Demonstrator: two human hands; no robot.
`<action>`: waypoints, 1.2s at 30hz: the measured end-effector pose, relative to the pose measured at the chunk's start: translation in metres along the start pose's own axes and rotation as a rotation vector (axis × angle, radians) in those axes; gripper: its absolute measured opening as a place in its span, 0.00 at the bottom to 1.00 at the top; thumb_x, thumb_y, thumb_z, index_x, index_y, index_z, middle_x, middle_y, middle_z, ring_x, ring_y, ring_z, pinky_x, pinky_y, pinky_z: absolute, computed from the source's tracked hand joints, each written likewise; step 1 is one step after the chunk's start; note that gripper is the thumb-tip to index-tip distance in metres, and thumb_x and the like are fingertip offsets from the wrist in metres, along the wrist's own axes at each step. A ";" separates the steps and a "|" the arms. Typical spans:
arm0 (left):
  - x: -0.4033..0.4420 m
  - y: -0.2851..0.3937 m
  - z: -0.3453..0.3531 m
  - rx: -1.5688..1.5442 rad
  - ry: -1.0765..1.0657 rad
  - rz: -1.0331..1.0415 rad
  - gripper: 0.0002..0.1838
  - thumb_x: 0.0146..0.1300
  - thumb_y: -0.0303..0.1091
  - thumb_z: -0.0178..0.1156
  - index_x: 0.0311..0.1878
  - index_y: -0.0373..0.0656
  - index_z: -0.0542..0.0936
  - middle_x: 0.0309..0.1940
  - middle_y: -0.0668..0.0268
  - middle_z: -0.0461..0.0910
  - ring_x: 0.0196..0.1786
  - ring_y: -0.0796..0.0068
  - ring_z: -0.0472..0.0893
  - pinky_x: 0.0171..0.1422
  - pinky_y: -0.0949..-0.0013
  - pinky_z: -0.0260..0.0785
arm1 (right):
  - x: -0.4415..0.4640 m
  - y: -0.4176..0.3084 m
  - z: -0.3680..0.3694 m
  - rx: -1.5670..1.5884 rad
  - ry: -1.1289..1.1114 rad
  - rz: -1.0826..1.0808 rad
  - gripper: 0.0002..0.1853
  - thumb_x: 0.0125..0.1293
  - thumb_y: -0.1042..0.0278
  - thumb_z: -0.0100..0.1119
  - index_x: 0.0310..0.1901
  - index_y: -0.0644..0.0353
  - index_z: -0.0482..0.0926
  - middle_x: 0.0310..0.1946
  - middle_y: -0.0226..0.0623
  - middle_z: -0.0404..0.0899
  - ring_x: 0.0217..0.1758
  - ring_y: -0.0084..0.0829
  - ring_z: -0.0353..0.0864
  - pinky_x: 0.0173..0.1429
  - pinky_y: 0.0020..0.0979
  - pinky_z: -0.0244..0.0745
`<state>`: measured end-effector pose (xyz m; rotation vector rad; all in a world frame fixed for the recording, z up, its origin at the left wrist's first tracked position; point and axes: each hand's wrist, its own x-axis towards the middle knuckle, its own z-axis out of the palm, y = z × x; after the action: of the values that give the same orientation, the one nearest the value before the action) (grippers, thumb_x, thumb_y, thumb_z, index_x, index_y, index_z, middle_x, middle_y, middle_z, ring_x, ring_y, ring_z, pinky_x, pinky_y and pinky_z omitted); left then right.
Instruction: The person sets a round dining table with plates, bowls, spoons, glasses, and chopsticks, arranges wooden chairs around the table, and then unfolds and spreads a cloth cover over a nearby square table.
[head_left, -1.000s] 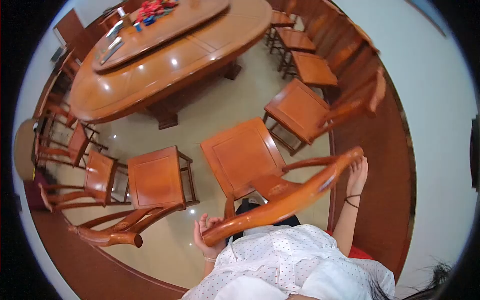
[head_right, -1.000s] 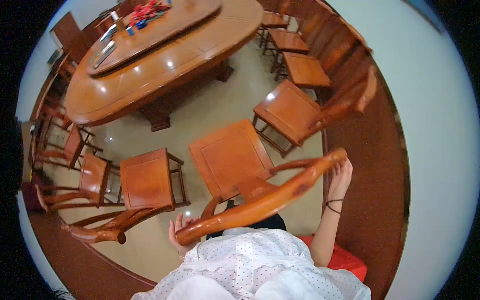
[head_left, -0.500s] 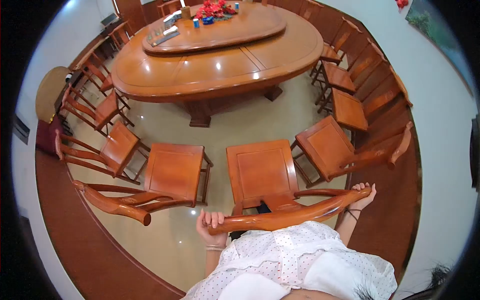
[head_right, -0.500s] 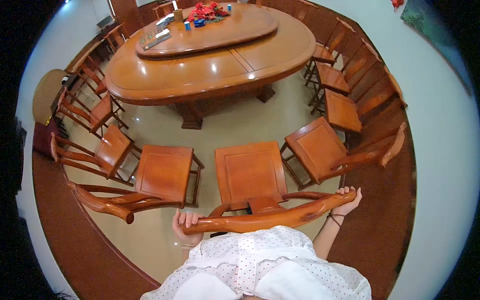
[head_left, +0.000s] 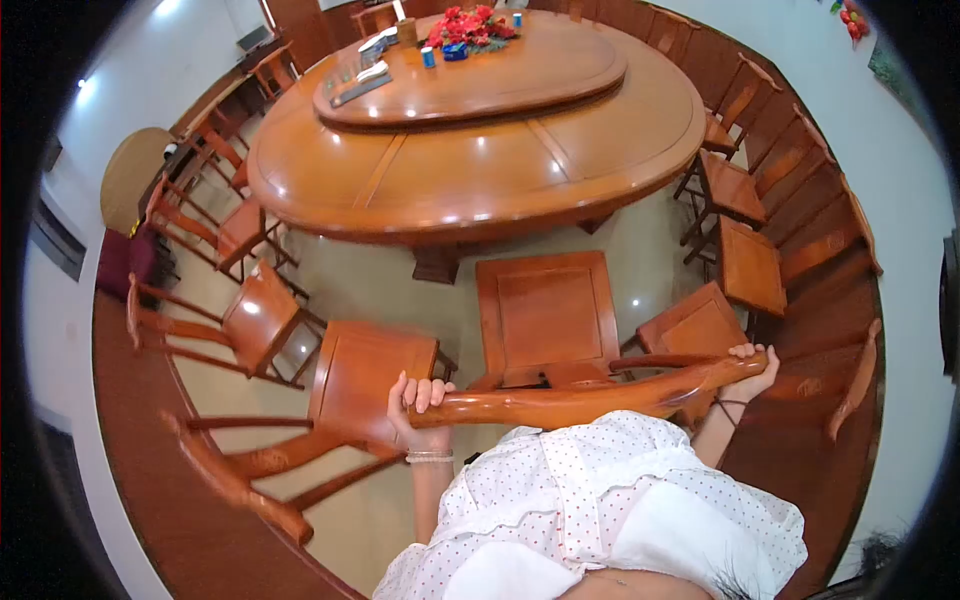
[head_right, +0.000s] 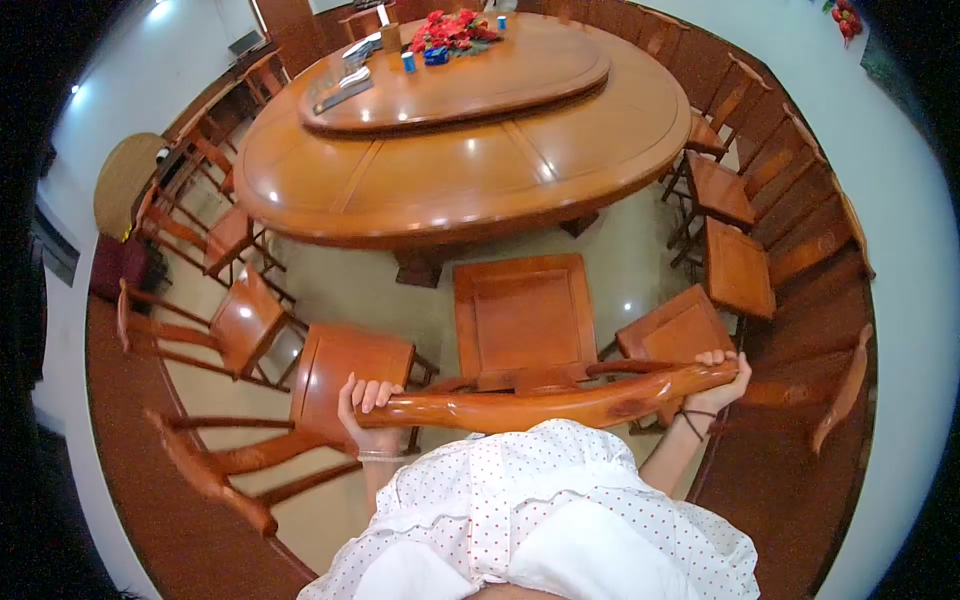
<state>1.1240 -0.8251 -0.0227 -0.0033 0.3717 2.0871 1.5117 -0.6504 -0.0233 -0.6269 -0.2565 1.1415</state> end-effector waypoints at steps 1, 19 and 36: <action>0.023 -0.003 0.005 0.000 -0.021 -0.005 0.21 0.60 0.39 0.42 0.10 0.55 0.57 0.06 0.76 0.57 0.17 0.80 0.60 0.42 0.67 0.64 | 0.017 0.009 0.002 0.017 -0.005 -0.014 0.13 0.55 0.55 0.47 0.22 0.56 0.65 0.15 0.30 0.60 0.17 0.26 0.60 0.25 0.28 0.61; 0.219 -0.019 0.054 -0.025 0.074 -0.104 0.22 0.60 0.35 0.42 0.09 0.54 0.55 0.05 0.74 0.57 0.17 0.77 0.61 0.41 0.67 0.63 | 0.156 0.117 0.108 0.056 -0.052 0.132 0.11 0.53 0.58 0.46 0.23 0.56 0.66 0.16 0.31 0.62 0.18 0.27 0.60 0.28 0.29 0.62; 0.237 -0.025 0.059 0.000 0.028 -0.035 0.20 0.62 0.38 0.41 0.12 0.53 0.58 0.06 0.74 0.57 0.18 0.78 0.60 0.40 0.67 0.63 | 0.183 0.131 0.123 -0.074 -0.304 0.144 0.11 0.56 0.60 0.42 0.23 0.57 0.65 0.20 0.33 0.62 0.22 0.27 0.63 0.31 0.27 0.63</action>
<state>1.0299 -0.5985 -0.0093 -0.0387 0.3861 2.0546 1.4259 -0.4093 -0.0235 -0.5418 -0.5216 1.3714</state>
